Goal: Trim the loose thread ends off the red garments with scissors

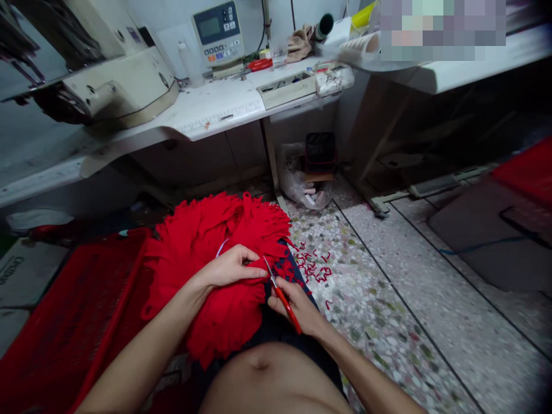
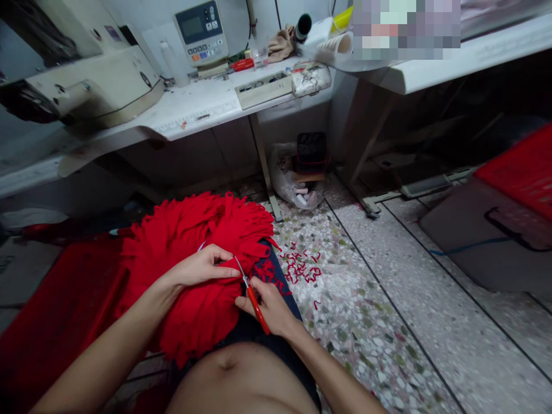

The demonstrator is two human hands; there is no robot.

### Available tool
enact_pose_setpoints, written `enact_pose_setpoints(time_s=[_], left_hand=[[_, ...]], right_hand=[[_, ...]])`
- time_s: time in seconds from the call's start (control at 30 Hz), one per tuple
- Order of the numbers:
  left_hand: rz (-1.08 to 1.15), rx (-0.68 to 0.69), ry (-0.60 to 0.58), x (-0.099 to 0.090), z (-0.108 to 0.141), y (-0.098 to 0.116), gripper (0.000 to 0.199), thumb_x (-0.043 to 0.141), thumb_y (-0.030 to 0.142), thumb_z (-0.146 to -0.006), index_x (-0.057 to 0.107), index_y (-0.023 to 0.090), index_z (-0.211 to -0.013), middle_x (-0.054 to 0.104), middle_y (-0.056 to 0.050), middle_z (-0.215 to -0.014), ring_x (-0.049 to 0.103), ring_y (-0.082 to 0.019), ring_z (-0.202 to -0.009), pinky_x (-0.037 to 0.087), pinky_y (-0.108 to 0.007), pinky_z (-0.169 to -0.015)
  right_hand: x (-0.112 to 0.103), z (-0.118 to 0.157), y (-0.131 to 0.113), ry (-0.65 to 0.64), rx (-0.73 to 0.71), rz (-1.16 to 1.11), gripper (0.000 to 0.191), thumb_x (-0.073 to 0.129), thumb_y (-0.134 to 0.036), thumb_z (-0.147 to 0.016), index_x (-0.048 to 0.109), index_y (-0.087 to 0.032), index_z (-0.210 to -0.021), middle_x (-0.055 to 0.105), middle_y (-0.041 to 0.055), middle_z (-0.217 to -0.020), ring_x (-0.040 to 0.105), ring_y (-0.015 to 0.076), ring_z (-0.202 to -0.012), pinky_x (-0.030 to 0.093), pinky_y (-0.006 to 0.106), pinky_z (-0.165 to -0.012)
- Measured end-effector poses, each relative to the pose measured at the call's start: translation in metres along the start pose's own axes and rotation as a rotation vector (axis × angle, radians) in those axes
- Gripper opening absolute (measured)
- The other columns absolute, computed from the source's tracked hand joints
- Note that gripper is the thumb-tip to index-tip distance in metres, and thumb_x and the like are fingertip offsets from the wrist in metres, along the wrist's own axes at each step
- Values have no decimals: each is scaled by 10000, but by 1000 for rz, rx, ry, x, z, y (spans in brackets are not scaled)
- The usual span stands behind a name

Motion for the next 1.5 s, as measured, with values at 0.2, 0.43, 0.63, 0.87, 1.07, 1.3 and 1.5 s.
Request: enact_pose_setpoints(time_s=[0.2, 0.43, 0.63, 0.87, 1.07, 1.3, 1.5], left_hand=[[-19, 0, 11, -1, 0, -1, 390, 720, 474, -834, 723, 88, -778, 491, 26, -630, 368, -98, -587, 303, -223, -568], [26, 22, 126, -10, 5, 1, 386, 759, 458, -813, 674, 106, -682, 515, 27, -626, 403, -92, -586, 330, -216, -572], [130, 5, 185, -16, 10, -5, 320, 790, 420, -796, 788, 112, -882, 719, -37, -809, 581, -137, -691, 466, -236, -709], [98, 41, 180, -14, 11, -1, 290, 785, 404, -807, 799, 120, -868, 719, -22, -801, 578, -129, -702, 467, -221, -716], [93, 33, 182, -13, 9, -1, 319, 773, 411, -803, 784, 102, -880, 687, -33, -783, 554, -139, -702, 450, -232, -689], [75, 22, 140, -10, 9, -2, 333, 764, 416, -808, 752, 84, -824, 598, -2, -716, 475, -114, -662, 384, -223, -641], [44, 29, 135, -9, 8, 1, 354, 767, 438, -802, 722, 89, -766, 516, 21, -651, 413, -103, -620, 330, -222, -599]], right_hand=[[-5, 2, 20, 143, 74, 9, 564, 740, -641, -817, 415, -211, -650, 351, -75, -581, 312, 103, -562, 248, 230, -501], [-9, 21, 47, 250, 173, -136, 530, 680, -656, -858, 411, -227, -702, 382, -76, -574, 368, 105, -508, 278, 236, -485], [-7, 20, 13, 55, 25, 32, 404, 620, -566, -944, 464, -215, -820, 499, -45, -731, 445, 127, -640, 339, 238, -582], [-1, 13, -1, -3, 20, 114, 419, 593, -574, -966, 463, -213, -799, 464, -65, -682, 394, 119, -612, 310, 241, -576], [1, 8, -1, 36, 27, 124, 438, 622, -594, -936, 469, -213, -783, 487, -61, -664, 403, 118, -588, 309, 240, -559], [-2, 6, 3, 92, 50, 107, 505, 706, -592, -870, 419, -212, -702, 390, -80, -610, 327, 106, -579, 249, 238, -531], [-5, 9, 18, 156, 87, 51, 575, 755, -639, -795, 409, -210, -633, 367, -77, -563, 301, 102, -554, 230, 239, -507]])
Point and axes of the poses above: each hand's wrist, its own z-axis away from the middle knuckle, its own x-axis out of the palm, y = z × x, the point moved 9 cm from there along -z, towards the middle knuckle
